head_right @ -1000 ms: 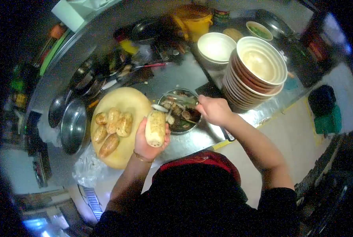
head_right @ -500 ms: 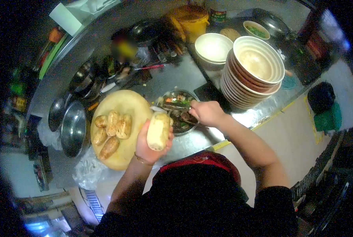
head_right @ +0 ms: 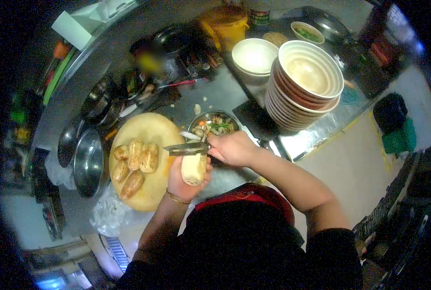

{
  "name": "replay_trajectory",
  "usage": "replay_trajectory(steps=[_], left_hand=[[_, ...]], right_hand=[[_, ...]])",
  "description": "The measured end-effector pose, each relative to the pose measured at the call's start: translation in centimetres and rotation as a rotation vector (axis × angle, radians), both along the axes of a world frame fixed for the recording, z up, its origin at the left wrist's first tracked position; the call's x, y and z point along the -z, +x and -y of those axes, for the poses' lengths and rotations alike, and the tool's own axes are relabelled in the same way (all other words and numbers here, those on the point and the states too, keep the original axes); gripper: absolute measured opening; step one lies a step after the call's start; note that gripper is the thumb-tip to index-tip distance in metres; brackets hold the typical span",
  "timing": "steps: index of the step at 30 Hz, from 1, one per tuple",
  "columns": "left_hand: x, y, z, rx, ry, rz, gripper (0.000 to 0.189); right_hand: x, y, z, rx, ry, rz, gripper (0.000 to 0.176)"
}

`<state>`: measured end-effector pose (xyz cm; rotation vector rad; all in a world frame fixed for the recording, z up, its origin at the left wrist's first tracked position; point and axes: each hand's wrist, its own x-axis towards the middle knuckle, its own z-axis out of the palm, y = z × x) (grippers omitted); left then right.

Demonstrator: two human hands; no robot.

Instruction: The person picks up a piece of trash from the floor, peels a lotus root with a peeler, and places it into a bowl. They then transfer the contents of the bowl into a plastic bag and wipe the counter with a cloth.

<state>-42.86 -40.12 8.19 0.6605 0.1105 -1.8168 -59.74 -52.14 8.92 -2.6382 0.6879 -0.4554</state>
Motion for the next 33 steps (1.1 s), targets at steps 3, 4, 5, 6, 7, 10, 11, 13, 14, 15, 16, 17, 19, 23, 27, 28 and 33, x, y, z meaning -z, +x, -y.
replay_trajectory(steps=[3,4,5,6,7,10,11,13,14,15,16,17,19,23,27,28,33], left_hand=[[-0.4,0.1,-0.3,-0.026,0.035,0.0,0.052],[-0.4,0.2,-0.4,-0.016,0.029,-0.006,0.051],[-0.5,0.4,-0.7,-0.006,0.027,-0.014,0.051],[-0.5,0.6,-1.0,0.001,0.025,-0.021,0.05],[-1.4,0.6,-1.5,0.01,0.02,0.004,0.052],[-2.8,1.7,-2.7,0.012,-0.019,0.044,0.055],[-2.3,1.8,-2.6,-0.026,0.042,0.02,0.055],[-1.4,1.7,-1.3,-0.073,0.152,-0.022,0.056],[-0.9,1.5,-0.9,-0.095,0.105,-0.076,0.056],[-0.3,1.2,-0.7,-0.121,0.064,-0.13,0.055],[0.1,0.9,-0.6,-0.151,0.021,-0.183,0.055],[0.3,0.7,-0.3,-0.172,0.004,-0.178,0.053],[0.5,0.4,0.3,-0.21,-0.04,-0.168,0.049],[2.3,0.8,1.8,-0.227,-0.028,-0.163,0.056],[-1.1,0.1,0.5,-0.085,-0.015,-0.16,0.055],[-1.7,0.4,0.5,-0.056,-0.018,-0.119,0.053],[0.0,1.2,1.0,-0.109,0.046,-0.115,0.044]], right_hand=[[0.8,0.1,-0.1,-0.024,0.05,-0.015,0.024],[0.8,0.0,0.1,-0.011,0.049,-0.032,0.024],[1.0,-0.3,0.2,0.002,0.052,-0.051,0.024],[1.3,-0.6,0.4,0.013,0.056,-0.069,0.024],[2.0,-1.2,1.3,0.185,0.072,-0.231,0.024],[4.3,-4.2,3.2,0.303,0.13,-0.288,0.028],[4.0,-4.5,2.8,0.317,0.167,-0.281,0.029],[2.6,-4.6,1.9,0.326,0.21,-0.266,0.03],[2.3,-4.2,1.3,0.313,0.217,-0.254,0.03],[2.2,-3.6,0.5,0.296,0.228,-0.243,0.03],[1.2,-2.9,-0.7,0.238,0.234,-0.187,0.028],[-0.3,-2.6,-2.3,0.189,0.225,-0.099,0.023],[-0.7,-2.1,-3.8,-0.012,0.107,0.124,0.024],[-0.8,-1.5,-4.3,-0.115,-0.002,0.11,0.029],[-1.2,-1.9,-1.9,-0.138,-0.042,0.078,0.027],[-0.6,-2.2,-0.9,-0.097,-0.062,0.034,0.027],[1.5,-2.9,0.4,0.05,0.007,-0.087,0.024]])
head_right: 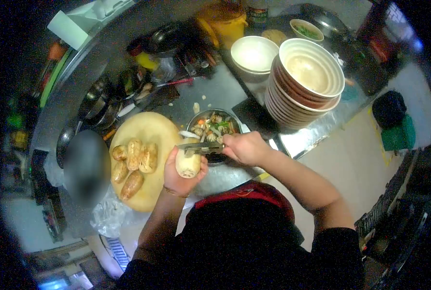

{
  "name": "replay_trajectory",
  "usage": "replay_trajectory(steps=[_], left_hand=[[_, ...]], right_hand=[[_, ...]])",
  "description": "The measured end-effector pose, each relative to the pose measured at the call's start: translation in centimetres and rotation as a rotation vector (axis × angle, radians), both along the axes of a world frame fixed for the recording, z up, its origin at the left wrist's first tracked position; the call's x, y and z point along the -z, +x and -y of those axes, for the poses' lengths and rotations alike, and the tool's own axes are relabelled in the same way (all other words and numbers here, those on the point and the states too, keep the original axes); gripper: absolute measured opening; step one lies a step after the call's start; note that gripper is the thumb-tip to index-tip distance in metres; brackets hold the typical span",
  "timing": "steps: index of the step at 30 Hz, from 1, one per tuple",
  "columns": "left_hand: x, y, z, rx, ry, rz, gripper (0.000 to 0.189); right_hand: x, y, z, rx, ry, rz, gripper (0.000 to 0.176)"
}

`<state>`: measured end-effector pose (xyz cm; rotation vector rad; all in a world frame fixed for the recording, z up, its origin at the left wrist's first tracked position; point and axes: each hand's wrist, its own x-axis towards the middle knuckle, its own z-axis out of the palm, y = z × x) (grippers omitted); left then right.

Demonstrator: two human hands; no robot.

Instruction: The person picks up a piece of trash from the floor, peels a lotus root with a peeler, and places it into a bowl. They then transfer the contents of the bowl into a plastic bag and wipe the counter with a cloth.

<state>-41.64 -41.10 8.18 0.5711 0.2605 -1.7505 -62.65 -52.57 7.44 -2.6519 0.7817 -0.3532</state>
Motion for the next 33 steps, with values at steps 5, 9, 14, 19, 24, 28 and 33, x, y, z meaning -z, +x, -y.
replay_trajectory(steps=[5,9,14,19,24,28,33], left_hand=[[-0.7,0.2,-0.3,0.065,-0.046,0.072,0.046],[-1.6,-0.9,-0.5,0.064,0.006,-0.019,0.048],[-3.1,-0.3,-2.6,0.064,-0.074,0.104,0.057],[0.5,0.5,-1.4,0.034,-0.044,0.243,0.054],[1.5,0.3,-1.3,0.018,0.031,0.387,0.049],[-0.4,-1.2,-2.0,-0.087,-0.001,0.619,0.047],[0.4,-1.1,-1.7,-0.135,-0.021,0.921,0.044]], right_hand=[[-2.5,1.6,-0.9,-0.092,0.007,0.086,0.025],[-1.4,2.3,0.8,-0.056,-0.024,0.009,0.027],[2.1,-1.2,4.3,0.211,0.161,-0.253,0.03],[-0.8,1.4,0.3,0.256,0.202,-0.082,0.03],[-1.9,4.3,-2.8,0.165,0.174,-0.018,0.03],[1.9,2.3,-0.5,0.264,0.255,-0.14,0.031],[-2.1,3.6,-3.3,0.242,0.242,0.046,0.032]])
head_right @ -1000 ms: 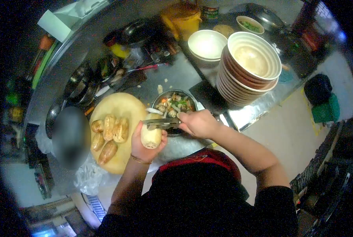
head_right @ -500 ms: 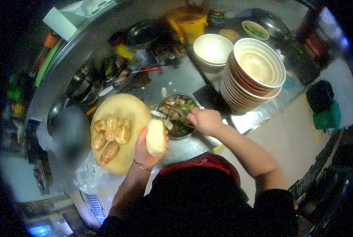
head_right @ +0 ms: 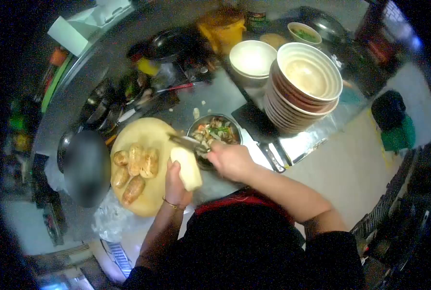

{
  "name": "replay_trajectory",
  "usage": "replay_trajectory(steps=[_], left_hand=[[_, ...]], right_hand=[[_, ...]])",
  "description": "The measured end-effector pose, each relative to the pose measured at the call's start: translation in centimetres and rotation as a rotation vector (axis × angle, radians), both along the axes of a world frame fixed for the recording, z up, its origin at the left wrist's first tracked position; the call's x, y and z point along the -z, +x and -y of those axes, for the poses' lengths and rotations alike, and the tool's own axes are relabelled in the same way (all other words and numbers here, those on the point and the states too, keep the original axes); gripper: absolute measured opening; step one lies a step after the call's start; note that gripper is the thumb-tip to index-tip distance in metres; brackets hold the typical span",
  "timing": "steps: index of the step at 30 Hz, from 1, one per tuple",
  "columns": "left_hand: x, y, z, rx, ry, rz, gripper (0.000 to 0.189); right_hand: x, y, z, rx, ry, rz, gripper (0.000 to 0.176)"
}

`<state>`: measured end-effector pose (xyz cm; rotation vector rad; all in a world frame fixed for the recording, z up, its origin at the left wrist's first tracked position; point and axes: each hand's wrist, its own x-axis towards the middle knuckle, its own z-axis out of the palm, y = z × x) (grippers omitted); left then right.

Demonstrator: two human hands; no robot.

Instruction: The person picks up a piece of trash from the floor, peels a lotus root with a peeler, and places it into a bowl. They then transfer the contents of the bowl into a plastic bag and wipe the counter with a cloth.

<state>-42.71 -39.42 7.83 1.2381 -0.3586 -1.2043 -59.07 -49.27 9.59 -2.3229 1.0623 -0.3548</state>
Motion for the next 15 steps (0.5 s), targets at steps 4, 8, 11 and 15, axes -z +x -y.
replay_trajectory(steps=[4,8,11,15], left_hand=[[1.9,0.6,-0.4,0.091,0.019,-0.307,0.046],[1.5,-0.9,-1.3,0.088,0.032,-0.42,0.049],[-1.9,-0.7,-1.1,0.091,-0.152,-0.533,0.05],[-4.3,1.3,0.7,0.013,-0.254,-0.711,0.05]], right_hand=[[2.1,0.2,1.3,-0.067,0.082,-0.003,0.034],[1.0,-0.8,0.6,-0.056,0.122,-0.155,0.036],[3.5,-3.4,1.7,0.038,0.154,-0.248,0.034],[2.6,-4.2,0.4,0.06,0.147,0.023,0.031]])
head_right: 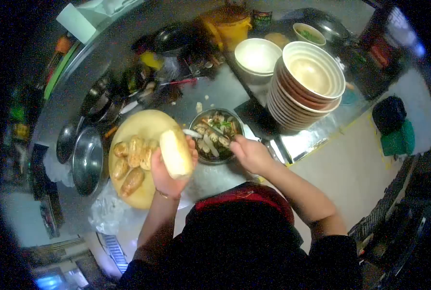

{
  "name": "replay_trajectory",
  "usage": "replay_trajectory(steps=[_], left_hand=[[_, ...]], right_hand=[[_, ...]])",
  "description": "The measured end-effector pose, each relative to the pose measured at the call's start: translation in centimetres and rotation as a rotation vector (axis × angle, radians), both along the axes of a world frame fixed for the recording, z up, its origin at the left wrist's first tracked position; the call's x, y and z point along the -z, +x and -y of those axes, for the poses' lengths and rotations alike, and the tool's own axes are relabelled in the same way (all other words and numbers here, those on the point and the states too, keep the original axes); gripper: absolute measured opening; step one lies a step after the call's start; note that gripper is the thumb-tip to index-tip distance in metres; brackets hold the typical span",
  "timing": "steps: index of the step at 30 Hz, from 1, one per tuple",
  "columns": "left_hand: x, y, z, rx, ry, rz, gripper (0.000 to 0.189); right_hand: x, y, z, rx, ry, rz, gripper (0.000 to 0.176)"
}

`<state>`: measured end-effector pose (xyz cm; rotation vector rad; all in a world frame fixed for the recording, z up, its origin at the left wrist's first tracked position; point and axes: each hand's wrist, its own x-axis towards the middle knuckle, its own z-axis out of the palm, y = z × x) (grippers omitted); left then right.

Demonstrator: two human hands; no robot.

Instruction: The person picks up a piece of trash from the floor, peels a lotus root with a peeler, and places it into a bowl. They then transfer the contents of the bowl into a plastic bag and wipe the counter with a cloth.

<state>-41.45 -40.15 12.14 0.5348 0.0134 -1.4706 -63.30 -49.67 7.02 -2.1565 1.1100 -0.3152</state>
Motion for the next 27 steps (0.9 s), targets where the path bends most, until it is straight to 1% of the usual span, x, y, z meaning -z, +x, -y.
replay_trajectory(steps=[1,2,4,5,6,8,11,14,15,17,18,19,20,21,24,25,26,27], left_hand=[[0.6,0.4,0.2,0.043,-0.048,-0.086,0.047],[1.4,0.4,0.6,0.042,-0.009,-0.097,0.047],[3.0,0.4,1.2,0.037,0.081,-0.12,0.049],[3.9,0.1,1.4,0.087,0.043,-0.203,0.043],[4.4,0.1,1.3,0.162,0.003,-0.205,0.039],[5.2,-0.4,1.4,0.168,-0.039,-0.203,0.04],[3.6,-1.7,1.0,0.124,0.055,-0.307,0.04],[5.0,-1.3,0.9,0.174,0.077,-0.249,0.041],[4.5,-1.3,0.4,0.212,0.112,-0.165,0.043],[4.1,-1.1,-0.3,0.29,-0.001,-0.235,0.043],[3.8,-1.1,-0.5,0.329,-0.056,-0.271,0.043],[2.0,-1.7,-0.5,0.245,0.082,-0.161,0.041],[2.1,-1.6,-0.4,0.23,0.111,-0.181,0.041],[2.3,-1.3,-0.4,0.21,0.139,-0.205,0.042],[3.9,-0.5,-0.6,0.206,0.153,-0.254,0.043],[4.3,-0.3,-0.8,0.199,0.154,-0.259,0.043],[4.6,-0.3,-1.0,0.186,0.157,-0.266,0.044],[3.5,-0.6,-1.3,0.211,0.128,-0.188,0.044]], right_hand=[[-2.1,0.5,-0.3,-0.01,-0.007,0.03,0.031],[-3.8,1.1,-0.9,-0.054,-0.095,0.054,0.029],[-5.0,1.4,-1.3,-0.261,-0.354,0.161,0.027],[-5.3,1.5,-1.6,-0.397,-0.505,0.243,0.027],[-5.4,1.6,-2.0,-0.408,-0.558,0.232,0.028],[-6.0,1.8,-2.1,-0.424,-0.599,0.194,0.028],[-6.0,2.0,-1.7,-0.427,-0.571,0.12,0.028],[-6.2,2.0,-1.3,-0.492,-0.513,0.071,0.03],[-6.2,2.0,-1.1,-0.512,-0.51,0.073,0.029],[-5.6,2.1,-0.5,-0.548,-0.5,0.077,0.028],[-5.1,2.0,0.1,-0.521,-0.507,0.065,0.027],[-4.4,1.9,0.9,-0.494,-0.514,0.052,0.027],[-3.9,1.9,1.5,-0.466,-0.52,0.039,0.027],[-3.6,2.0,1.8,-0.446,-0.493,-0.033,0.026],[-1.9,2.7,2.5,-0.473,-0.459,0.086,0.027],[-1.9,3.0,2.6,-0.488,-0.473,0.057,0.027],[-1.2,2.8,3.8,-0.39,-0.404,-0.1,0.028],[0.1,2.3,5.9,-0.29,-0.335,-0.253,0.029]])
